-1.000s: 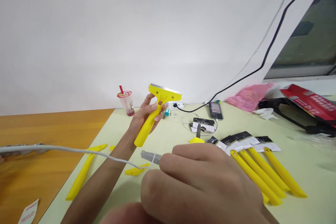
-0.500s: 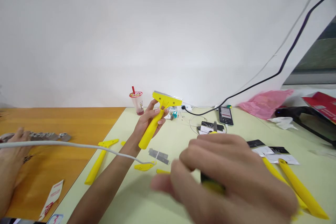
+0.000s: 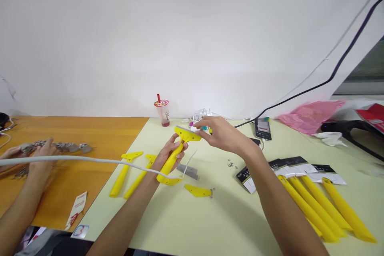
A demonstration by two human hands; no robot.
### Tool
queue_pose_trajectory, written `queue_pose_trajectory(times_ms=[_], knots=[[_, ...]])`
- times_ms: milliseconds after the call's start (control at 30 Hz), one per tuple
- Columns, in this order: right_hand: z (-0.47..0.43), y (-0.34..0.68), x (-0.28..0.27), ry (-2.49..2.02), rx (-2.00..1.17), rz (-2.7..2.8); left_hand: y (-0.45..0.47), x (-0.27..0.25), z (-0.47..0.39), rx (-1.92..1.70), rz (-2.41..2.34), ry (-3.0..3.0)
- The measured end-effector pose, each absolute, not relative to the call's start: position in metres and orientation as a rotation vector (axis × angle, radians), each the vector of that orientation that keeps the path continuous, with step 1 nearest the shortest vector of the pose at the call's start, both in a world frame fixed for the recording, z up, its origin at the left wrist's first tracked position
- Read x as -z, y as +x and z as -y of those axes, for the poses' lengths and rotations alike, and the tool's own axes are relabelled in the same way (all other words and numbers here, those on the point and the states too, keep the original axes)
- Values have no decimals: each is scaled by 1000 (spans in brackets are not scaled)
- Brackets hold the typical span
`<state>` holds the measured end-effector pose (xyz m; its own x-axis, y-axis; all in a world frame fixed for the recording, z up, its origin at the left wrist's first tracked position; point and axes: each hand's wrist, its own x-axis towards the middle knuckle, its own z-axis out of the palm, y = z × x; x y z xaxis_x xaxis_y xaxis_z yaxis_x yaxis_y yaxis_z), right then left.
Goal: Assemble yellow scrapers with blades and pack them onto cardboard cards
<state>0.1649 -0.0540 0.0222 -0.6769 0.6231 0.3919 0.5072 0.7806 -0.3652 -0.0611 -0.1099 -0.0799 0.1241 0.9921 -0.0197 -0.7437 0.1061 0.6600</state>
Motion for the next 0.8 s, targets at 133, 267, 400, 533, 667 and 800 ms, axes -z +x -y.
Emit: queue_pose_trajectory(times_ms=[133, 267, 400, 533, 667, 800], knots=[[51, 159, -14, -806, -411, 2541, -61, 82, 112, -1339, -505, 581], [49, 160, -13, -822, -443, 2549, -61, 89, 110, -1324, -514, 565], [47, 159, -12, -844, -469, 2549, -60, 94, 107, -1321, -497, 554], [45, 163, -15, -888, -485, 2518, -59, 93, 106, -1313, -506, 528], [42, 189, -27, -947, -400, 2335, -63, 94, 105, -1342, -489, 431], [35, 219, -32, -1083, -316, 2280, -75, 104, 104, -1386, -467, 331]])
